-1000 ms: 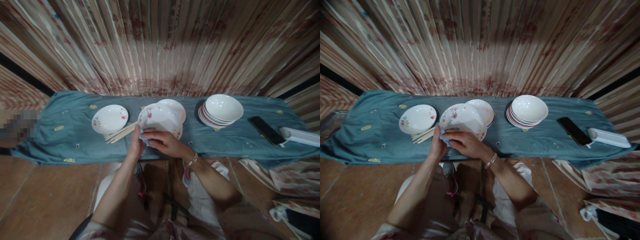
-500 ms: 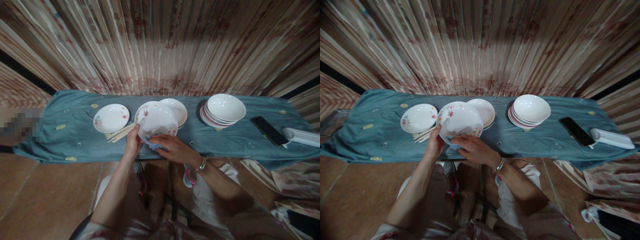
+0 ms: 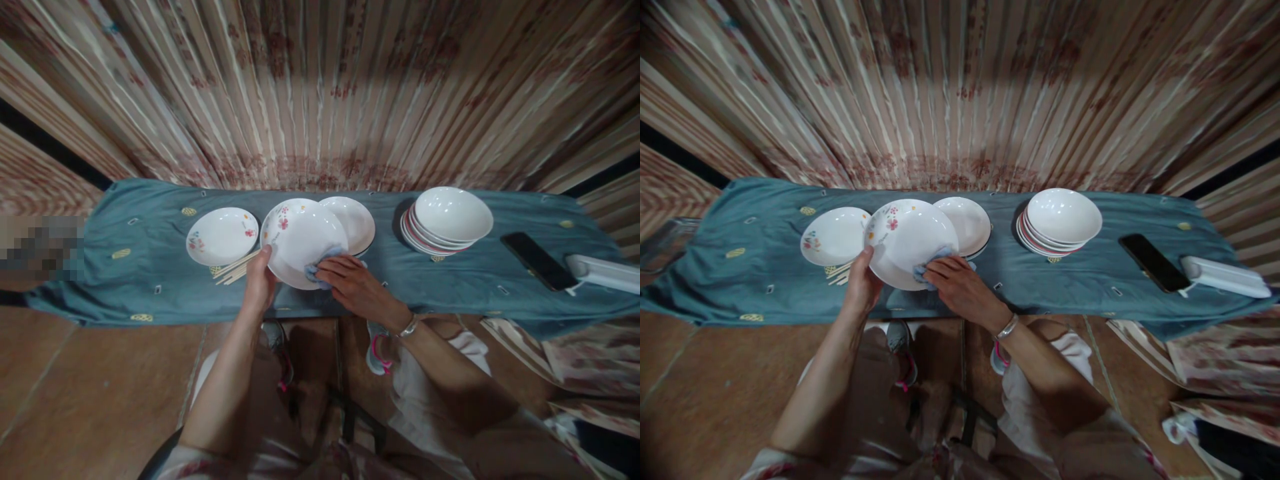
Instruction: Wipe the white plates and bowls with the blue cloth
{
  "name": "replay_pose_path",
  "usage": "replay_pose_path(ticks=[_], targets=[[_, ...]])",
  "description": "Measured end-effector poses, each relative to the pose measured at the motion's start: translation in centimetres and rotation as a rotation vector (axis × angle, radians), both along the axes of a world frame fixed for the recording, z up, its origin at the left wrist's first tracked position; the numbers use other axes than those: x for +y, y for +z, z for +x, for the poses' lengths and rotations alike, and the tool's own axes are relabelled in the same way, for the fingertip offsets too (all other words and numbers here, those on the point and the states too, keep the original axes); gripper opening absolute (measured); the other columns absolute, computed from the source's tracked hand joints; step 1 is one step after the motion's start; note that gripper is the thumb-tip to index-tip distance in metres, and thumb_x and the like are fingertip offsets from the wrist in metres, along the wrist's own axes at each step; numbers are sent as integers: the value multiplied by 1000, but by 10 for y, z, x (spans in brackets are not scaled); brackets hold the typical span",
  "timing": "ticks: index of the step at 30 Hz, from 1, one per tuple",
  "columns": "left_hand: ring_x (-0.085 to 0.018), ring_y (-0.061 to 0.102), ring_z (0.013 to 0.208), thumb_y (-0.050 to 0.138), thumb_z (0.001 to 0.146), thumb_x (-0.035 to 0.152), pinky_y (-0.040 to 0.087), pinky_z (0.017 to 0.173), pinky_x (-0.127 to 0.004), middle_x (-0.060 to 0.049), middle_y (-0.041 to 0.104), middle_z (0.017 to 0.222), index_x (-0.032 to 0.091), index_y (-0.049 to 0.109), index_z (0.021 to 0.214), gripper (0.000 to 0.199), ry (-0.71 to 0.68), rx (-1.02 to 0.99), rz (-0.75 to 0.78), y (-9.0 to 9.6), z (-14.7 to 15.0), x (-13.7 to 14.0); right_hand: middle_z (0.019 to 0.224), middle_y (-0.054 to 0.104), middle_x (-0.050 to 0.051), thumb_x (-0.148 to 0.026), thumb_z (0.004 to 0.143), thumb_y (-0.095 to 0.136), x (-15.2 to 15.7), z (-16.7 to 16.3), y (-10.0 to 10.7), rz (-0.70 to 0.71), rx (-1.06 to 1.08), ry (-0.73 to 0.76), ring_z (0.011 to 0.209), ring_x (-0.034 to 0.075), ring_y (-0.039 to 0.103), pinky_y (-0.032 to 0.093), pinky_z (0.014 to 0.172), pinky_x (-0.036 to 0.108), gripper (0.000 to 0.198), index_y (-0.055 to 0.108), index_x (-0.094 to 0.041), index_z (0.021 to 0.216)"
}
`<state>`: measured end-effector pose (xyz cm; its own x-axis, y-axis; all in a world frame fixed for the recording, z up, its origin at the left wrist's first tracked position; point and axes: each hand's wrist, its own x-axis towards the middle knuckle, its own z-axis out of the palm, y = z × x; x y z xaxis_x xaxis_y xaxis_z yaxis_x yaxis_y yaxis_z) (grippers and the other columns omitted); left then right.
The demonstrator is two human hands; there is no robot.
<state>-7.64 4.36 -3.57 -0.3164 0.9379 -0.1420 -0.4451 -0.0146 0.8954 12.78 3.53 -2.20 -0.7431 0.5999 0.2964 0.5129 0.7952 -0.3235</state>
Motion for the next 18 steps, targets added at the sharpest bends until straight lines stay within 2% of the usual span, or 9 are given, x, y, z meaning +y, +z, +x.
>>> replay_pose_path(ticks=[3,6,11,14,18], targets=[[-26,66,93,70,61,51,54,75,-30,-7,73,87,14,67,85,45,23,-23,19,3,0,0,132,53,10,-3,78,46,6,6,-2,32,-6,-67,132,24,38,30,109,47,49,54,-21,123],[-27,65,96,69,62,51,54,76,-31,-8,73,89,14,68,89,46,30,-36,19,6,0,-1,143,41,11,-4,76,48,10,12,-4,38,-10,-153,139,27,25,24,110,52,52,53,-22,124],[-29,64,100,69,64,50,54,80,-33,-8,73,93,14,68,93,46,20,-77,27,8,2,-2,154,20,8,-19,78,55,10,17,-3,-40,83,-160,143,31,9,18,109,58,52,49,-24,130],[-29,63,105,69,66,47,53,85,-34,-8,73,99,15,67,99,46,31,-109,47,9,3,-3,155,20,6,-30,84,54,10,15,-3,-99,225,-171,144,28,9,18,112,53,46,51,-25,129],[-29,60,110,67,70,46,50,92,-36,-8,72,104,15,65,106,48,25,-136,85,10,6,-3,152,28,3,-35,89,47,11,7,-7,-163,498,-324,141,22,21,19,115,46,37,54,-28,125]])
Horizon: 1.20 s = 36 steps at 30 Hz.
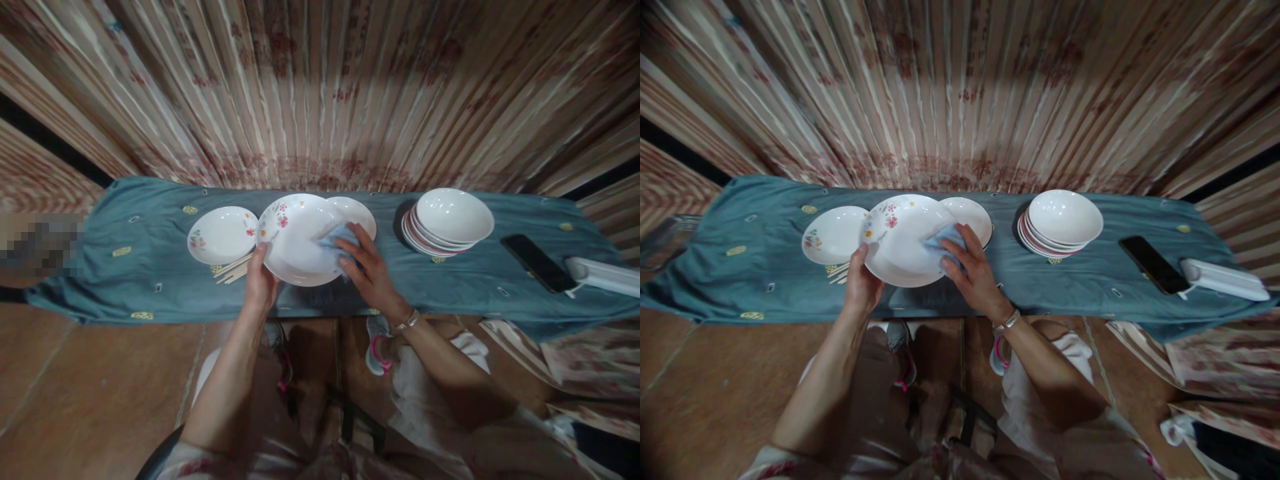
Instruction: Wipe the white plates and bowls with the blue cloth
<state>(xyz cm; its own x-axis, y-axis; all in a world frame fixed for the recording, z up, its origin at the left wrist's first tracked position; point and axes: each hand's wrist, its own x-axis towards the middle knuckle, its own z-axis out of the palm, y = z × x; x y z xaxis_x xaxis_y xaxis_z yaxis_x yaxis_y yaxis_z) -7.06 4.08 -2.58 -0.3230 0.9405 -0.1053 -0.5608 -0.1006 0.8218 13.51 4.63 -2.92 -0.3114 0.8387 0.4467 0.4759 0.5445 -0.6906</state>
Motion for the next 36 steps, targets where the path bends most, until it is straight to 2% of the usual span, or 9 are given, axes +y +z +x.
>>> replay_pose_path(ticks=[6,9,12,16,22,25,28,32,36], targets=[[-27,64,105,67,70,44,51,91,-34,-6,73,100,16,68,102,43,12,-16,23,-1,2,0,148,35,7,-39,81,58,5,-13,-5,-188,316,-141,136,22,32,23,114,43,65,35,-24,140],[-27,64,104,68,68,45,51,92,-34,-6,74,97,15,69,96,41,20,-3,28,-1,2,-1,136,51,7,-38,75,65,6,-20,-8,-368,501,-139,121,22,49,36,105,40,67,41,-22,135],[-27,64,103,69,66,46,51,91,-34,-7,74,95,14,70,92,41,15,17,45,-1,1,-1,99,70,3,-39,69,69,5,-25,-10,-623,674,-105,88,19,63,49,83,32,43,63,-20,107],[-27,66,97,70,64,46,53,87,-35,-7,74,87,14,69,87,40,-3,37,37,-2,0,-1,64,67,0,-38,58,75,3,-27,-8,-900,776,-100,58,13,58,47,59,25,24,68,-17,67],[-25,68,82,72,59,45,55,77,-32,-5,72,73,13,67,74,36,-10,56,0,-5,-4,0,50,61,-2,-36,56,75,7,-21,-6,-958,723,-168,45,9,50,38,46,22,23,66,-15,57],[-24,68,79,71,58,44,55,73,-32,-4,71,69,13,65,69,34,-26,73,-16,-5,-6,0,54,64,-1,-34,55,75,12,-17,-5,-968,726,-161,49,10,54,42,51,23,22,67,-14,60],[-27,68,84,69,59,44,55,73,-34,-5,71,70,12,66,74,35,-80,89,-27,-4,-7,0,57,65,-1,-32,55,75,16,-11,-4,-989,734,-177,51,11,55,44,55,24,21,67,-15,63],[-30,67,91,70,60,46,54,77,-37,-7,73,77,13,68,82,40,-115,95,-30,-3,-6,-2,47,58,-4,-31,56,72,19,-9,-4,-1003,709,-233,43,9,48,38,47,23,17,62,-17,55],[-30,65,99,64,66,60,54,81,-38,-9,73,90,15,68,92,51,-130,116,28,-1,-3,-4,45,56,-5,-30,58,67,20,-15,-5,-989,763,-303,43,10,47,37,46,23,14,59,-18,55]])
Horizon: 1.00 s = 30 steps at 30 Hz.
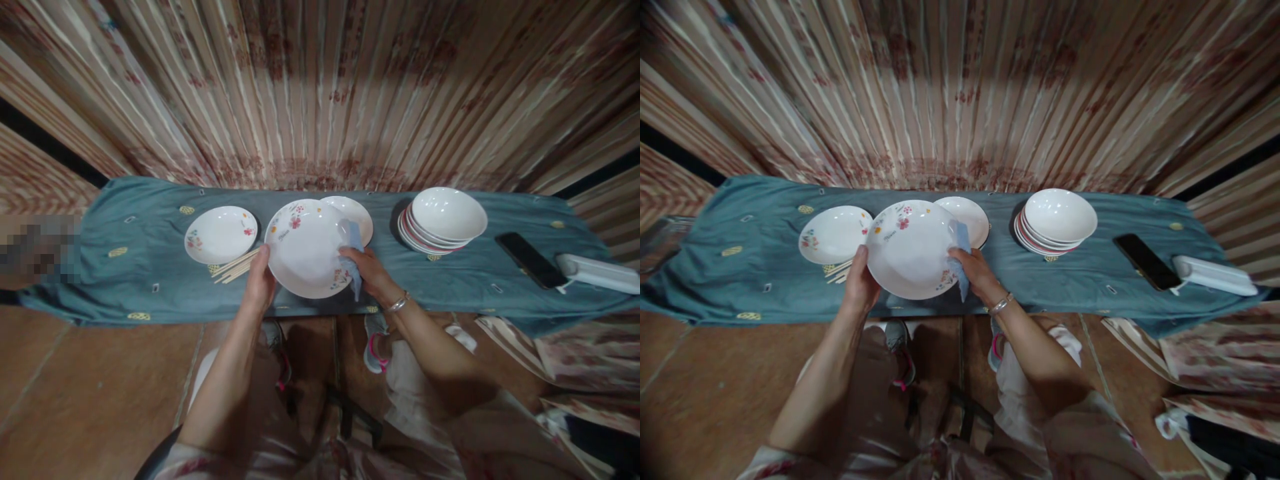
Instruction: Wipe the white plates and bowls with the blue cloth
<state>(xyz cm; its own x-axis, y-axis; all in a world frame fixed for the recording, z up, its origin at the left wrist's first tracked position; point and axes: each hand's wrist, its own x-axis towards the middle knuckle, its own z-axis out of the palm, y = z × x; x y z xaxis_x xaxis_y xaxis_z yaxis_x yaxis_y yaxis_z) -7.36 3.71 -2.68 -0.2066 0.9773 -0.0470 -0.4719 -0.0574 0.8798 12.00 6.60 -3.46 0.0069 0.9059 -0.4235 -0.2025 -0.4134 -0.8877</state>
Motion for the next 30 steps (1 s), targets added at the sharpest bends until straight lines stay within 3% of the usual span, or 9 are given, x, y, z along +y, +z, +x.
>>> replay_pose_path(ticks=[4,8,11,15,23,30], targets=[[-31,60,107,59,65,69,53,82,-38,-10,69,107,18,66,101,64,-122,2,45,-4,5,-3,49,59,-5,-27,59,64,1,-8,1,-12,98,-105,46,12,52,44,51,26,12,62,-17,64],[-29,59,109,75,57,56,52,84,-38,-8,67,114,20,64,105,61,-163,64,61,-11,22,-7,54,63,-4,-26,61,63,3,-15,1,3,192,-178,52,15,58,50,58,28,14,63,-17,72],[-27,62,105,80,58,41,48,92,-41,-9,70,106,18,65,101,51,-159,122,6,-12,39,-11,58,65,-4,-27,61,64,3,-19,-1,37,223,-185,58,16,61,51,62,29,16,62,-18,74],[-25,64,101,78,60,36,46,95,-42,-8,72,99,17,67,97,43,-84,142,-16,-9,49,-12,57,64,-3,-29,63,64,2,-21,-4,49,187,-147,59,17,61,50,60,29,14,63,-19,73],[-24,67,87,75,58,27,49,88,-41,-6,74,90,15,70,83,28,-89,202,-17,-10,35,-9,65,69,-1,-30,62,67,3,-20,-4,66,198,-145,65,18,65,52,66,31,18,65,-18,75],[-20,63,69,70,53,21,50,71,-33,-2,71,70,16,70,70,18,-60,279,-22,-5,23,-9,67,69,-1,-32,60,69,5,-13,-4,73,145,-168,63,17,64,51,65,30,20,67,-18,75]])
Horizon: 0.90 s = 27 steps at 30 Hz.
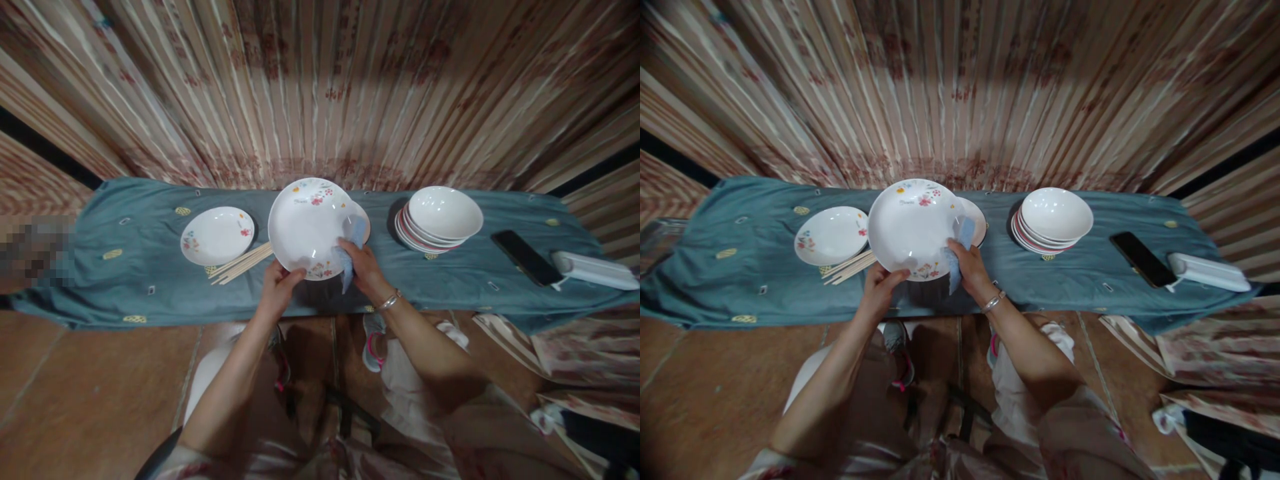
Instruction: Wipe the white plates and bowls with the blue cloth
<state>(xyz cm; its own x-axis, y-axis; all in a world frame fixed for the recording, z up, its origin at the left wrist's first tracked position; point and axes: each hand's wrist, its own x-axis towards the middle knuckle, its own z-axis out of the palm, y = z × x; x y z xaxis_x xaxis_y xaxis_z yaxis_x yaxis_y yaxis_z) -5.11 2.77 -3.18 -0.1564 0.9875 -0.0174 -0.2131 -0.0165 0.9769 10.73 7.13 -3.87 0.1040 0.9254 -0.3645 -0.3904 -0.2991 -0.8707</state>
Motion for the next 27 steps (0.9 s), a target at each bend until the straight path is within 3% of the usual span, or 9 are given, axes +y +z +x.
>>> replay_pose_path(ticks=[15,22,27], targets=[[-19,56,58,66,47,18,46,62,-30,0,65,57,17,68,60,13,-17,27,32,11,-12,0,62,67,-2,-38,58,73,-1,6,0,14,-64,28,57,14,58,47,58,26,24,67,-19,71],[-18,55,54,68,47,19,46,56,-29,0,64,55,16,67,56,10,-39,18,18,6,-22,1,62,67,-2,-36,58,73,-1,7,3,23,-54,38,57,13,58,46,59,25,25,67,-17,73],[-25,65,82,76,54,32,50,77,-34,-6,72,82,14,70,82,34,-27,-61,42,-1,-20,2,66,69,-1,-34,61,69,0,4,1,-23,-18,31,63,16,63,49,63,28,22,66,-18,75]])
